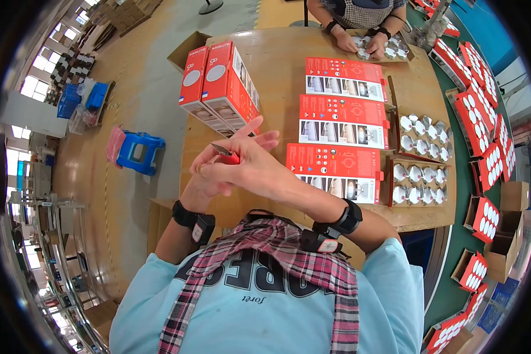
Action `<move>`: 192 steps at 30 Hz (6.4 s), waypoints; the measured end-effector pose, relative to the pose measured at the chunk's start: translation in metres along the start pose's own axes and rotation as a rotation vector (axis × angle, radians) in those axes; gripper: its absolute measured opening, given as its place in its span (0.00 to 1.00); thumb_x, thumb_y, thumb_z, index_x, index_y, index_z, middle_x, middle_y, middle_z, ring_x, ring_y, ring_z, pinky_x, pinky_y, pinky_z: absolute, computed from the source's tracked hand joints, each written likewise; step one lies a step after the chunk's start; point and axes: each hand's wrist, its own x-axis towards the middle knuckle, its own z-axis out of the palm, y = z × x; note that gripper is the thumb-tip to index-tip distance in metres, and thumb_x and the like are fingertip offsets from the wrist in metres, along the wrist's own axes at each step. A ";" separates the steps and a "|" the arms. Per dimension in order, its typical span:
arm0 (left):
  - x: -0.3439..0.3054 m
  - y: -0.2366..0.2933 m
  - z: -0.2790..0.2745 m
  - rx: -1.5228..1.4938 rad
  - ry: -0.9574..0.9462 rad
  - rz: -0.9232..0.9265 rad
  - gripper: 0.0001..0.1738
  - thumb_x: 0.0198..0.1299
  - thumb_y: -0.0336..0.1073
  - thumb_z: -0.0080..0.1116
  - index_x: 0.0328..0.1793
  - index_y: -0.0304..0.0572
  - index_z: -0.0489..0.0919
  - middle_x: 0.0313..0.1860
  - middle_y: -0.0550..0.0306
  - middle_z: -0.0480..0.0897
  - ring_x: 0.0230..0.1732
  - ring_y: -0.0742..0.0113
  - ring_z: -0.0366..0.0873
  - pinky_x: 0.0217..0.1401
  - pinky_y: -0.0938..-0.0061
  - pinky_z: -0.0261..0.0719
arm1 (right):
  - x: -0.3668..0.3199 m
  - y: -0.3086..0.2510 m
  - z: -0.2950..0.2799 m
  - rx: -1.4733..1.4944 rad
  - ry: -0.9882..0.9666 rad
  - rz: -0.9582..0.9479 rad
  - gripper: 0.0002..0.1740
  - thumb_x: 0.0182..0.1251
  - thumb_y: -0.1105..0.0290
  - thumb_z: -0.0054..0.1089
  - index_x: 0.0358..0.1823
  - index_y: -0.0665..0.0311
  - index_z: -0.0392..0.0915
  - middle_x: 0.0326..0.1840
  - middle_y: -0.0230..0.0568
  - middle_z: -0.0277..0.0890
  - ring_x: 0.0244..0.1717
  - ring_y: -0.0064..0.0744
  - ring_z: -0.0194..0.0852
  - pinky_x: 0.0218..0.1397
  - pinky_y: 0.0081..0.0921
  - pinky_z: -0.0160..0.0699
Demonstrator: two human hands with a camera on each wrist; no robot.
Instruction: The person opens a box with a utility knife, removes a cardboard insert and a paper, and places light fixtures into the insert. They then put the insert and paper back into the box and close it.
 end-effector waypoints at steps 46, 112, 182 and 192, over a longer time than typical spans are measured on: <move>-0.056 0.019 -0.030 1.596 0.468 0.224 0.38 0.45 0.33 0.62 0.67 0.41 0.65 0.66 0.41 0.61 0.59 0.41 0.64 0.62 0.56 0.66 | -0.022 0.111 -0.074 -0.404 0.163 -0.058 0.15 0.73 0.58 0.43 0.49 0.62 0.64 0.30 0.28 0.60 0.24 0.14 0.55 0.25 0.16 0.57; -0.102 0.001 0.001 1.744 0.588 -0.011 0.41 0.53 0.40 0.63 0.71 0.42 0.57 0.41 0.48 0.63 0.44 0.52 0.68 0.44 0.63 0.70 | 0.031 0.063 -0.020 -0.391 -0.179 0.162 0.15 0.71 0.64 0.41 0.46 0.69 0.71 0.19 0.35 0.73 0.12 0.15 0.61 0.15 0.15 0.58; -0.108 0.062 -0.070 1.814 0.131 -0.055 0.39 0.46 0.32 0.64 0.68 0.61 0.65 0.61 0.62 0.68 0.61 0.54 0.64 0.69 0.55 0.51 | 0.011 0.051 -0.029 -0.410 -0.103 -0.087 0.13 0.69 0.67 0.46 0.50 0.65 0.71 0.35 0.30 0.74 0.32 0.17 0.68 0.34 0.18 0.69; -0.140 0.020 -0.054 1.497 0.768 0.149 0.42 0.49 0.26 0.58 0.72 0.50 0.56 0.73 0.48 0.50 0.73 0.50 0.47 0.74 0.54 0.43 | 0.044 0.088 -0.018 -0.583 0.294 -0.030 0.30 0.57 0.46 0.62 0.44 0.69 0.72 0.25 0.32 0.64 0.30 0.21 0.62 0.32 0.23 0.63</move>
